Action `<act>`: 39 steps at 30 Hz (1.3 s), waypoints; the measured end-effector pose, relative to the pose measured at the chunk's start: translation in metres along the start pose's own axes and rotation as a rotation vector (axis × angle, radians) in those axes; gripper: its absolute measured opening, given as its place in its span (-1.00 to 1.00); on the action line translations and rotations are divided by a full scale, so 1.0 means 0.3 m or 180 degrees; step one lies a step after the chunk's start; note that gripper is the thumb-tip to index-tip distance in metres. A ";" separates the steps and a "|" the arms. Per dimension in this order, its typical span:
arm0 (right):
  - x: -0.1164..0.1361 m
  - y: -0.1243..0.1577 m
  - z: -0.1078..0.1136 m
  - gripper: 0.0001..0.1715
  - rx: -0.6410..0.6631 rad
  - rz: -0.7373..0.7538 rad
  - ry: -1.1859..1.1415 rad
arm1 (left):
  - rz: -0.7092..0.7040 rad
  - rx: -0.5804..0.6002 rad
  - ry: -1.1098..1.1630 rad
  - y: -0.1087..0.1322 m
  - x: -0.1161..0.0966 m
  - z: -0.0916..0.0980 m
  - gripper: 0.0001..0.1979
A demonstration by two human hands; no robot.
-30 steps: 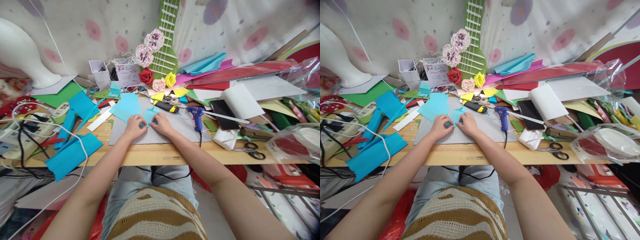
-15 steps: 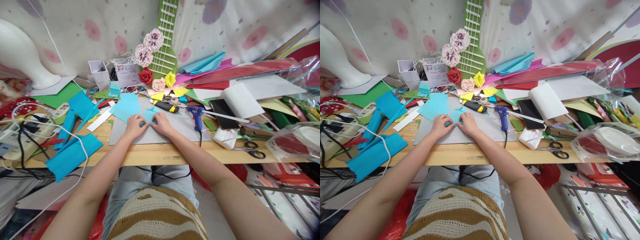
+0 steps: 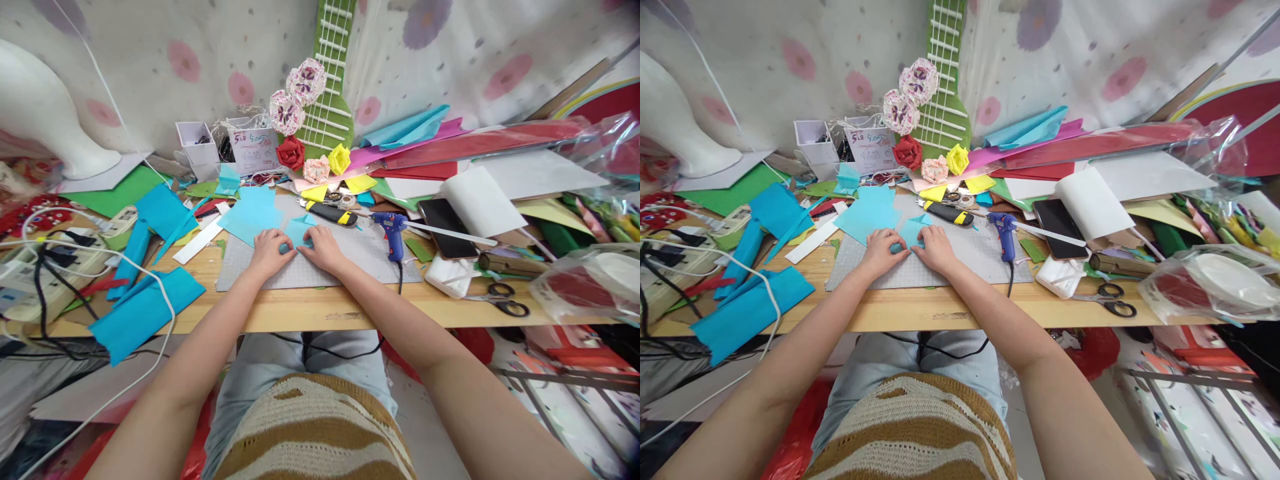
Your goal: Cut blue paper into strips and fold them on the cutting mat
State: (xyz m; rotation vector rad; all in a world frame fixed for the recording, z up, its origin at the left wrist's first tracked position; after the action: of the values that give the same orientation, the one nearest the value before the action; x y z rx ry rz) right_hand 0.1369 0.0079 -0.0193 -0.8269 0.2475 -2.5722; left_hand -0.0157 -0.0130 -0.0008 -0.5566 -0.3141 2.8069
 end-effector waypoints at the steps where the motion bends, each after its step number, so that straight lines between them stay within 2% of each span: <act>1: 0.000 0.001 0.001 -0.76 -0.0024 -0.0029 -0.0006 | 0.0009 0.0026 -0.0007 0.000 -0.001 0.002 -0.91; 7: -0.010 0.018 0.030 -0.64 -0.0309 -0.0369 0.0065 | -0.0022 0.0111 -0.0039 -0.002 -0.001 0.001 -0.90; 14: -0.069 0.030 0.065 -0.59 -0.0553 -0.0702 0.0102 | -0.0105 0.0330 -0.0019 -0.009 -0.011 0.004 -0.92; 19: -0.046 0.023 0.064 -0.62 -0.0655 -0.0573 -0.0004 | -0.0195 0.0407 -0.0031 -0.012 -0.018 0.004 -0.89; 25: -0.015 0.017 0.041 -0.51 -0.0516 -0.0405 0.0119 | -0.0161 0.0270 -0.0071 -0.025 -0.027 -0.013 -0.87; 32: -0.021 0.015 0.042 -0.44 -0.0490 -0.0492 0.0176 | 0.0219 0.0374 -0.0129 -0.042 -0.047 -0.021 -0.83; 39: -0.024 0.018 0.050 -0.44 -0.0503 -0.0590 0.0229 | 0.0704 0.0626 -0.0435 -0.033 -0.021 0.040 -0.74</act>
State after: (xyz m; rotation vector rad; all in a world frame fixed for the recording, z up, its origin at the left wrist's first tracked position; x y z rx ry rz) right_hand 0.1530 0.0058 -0.0124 -0.8497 0.4185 -2.7874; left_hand -0.0127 -0.0073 0.0146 -0.3765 0.0001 3.0498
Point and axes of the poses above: each hand's wrist, its own y-axis away from the middle knuckle, its own z-axis out of the back of the hand, x = y × z, the point moved 3 cm from there along -y, towards the middle knuckle, and after that the axes turned 4 degrees about -y, right-handed, at the moved point
